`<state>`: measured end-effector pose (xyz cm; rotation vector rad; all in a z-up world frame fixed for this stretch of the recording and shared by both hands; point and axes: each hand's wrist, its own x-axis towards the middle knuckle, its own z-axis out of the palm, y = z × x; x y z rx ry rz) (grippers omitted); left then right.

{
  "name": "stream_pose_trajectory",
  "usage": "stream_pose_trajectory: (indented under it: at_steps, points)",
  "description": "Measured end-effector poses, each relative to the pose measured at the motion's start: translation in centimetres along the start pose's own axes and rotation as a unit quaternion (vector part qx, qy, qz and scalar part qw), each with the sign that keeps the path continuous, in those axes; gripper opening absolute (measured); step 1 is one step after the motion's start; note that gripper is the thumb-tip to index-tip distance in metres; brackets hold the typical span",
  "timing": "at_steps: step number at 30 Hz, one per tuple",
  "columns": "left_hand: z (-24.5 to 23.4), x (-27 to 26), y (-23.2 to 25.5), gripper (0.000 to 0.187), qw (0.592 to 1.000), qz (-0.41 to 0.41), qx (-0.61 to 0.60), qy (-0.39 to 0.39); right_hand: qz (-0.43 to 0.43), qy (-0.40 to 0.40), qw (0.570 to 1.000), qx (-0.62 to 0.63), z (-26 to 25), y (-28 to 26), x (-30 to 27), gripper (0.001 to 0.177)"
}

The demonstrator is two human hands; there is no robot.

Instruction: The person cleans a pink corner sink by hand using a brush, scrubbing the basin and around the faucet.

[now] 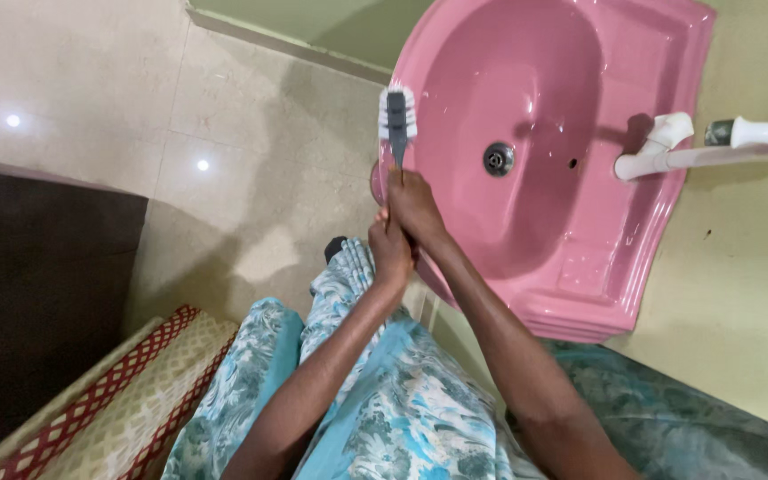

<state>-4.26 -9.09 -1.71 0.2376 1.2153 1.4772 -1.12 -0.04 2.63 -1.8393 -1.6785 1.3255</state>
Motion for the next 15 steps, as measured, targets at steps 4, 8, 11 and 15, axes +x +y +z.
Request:
stream_pose_trajectory:
  at_steps: [4, 8, 11, 15]
  points:
    - [-0.2, 3.5, 0.5, 0.044, 0.995, -0.101, 0.016, 0.023, 0.021, -0.022, 0.999, 0.023, 0.7, -1.8, 1.8, 0.068]
    - [-1.6, -2.9, -0.9, 0.04, 0.994, -0.094, -0.019, 0.058, 0.024, -0.036, 0.999, 0.017, 1.4, 0.4, -4.0, 0.058]
    - [-1.0, -7.2, -2.5, 0.041, 0.992, -0.099, 0.022, 0.075, -0.001, -0.027, 0.999, -0.032, 0.2, 2.9, -7.6, 0.058]
    - [0.0, -3.5, -3.0, 0.041, 0.995, 0.011, 0.07, 0.075, -0.011, -0.045, 0.999, -0.008, -0.5, 2.5, -3.6, 0.058]
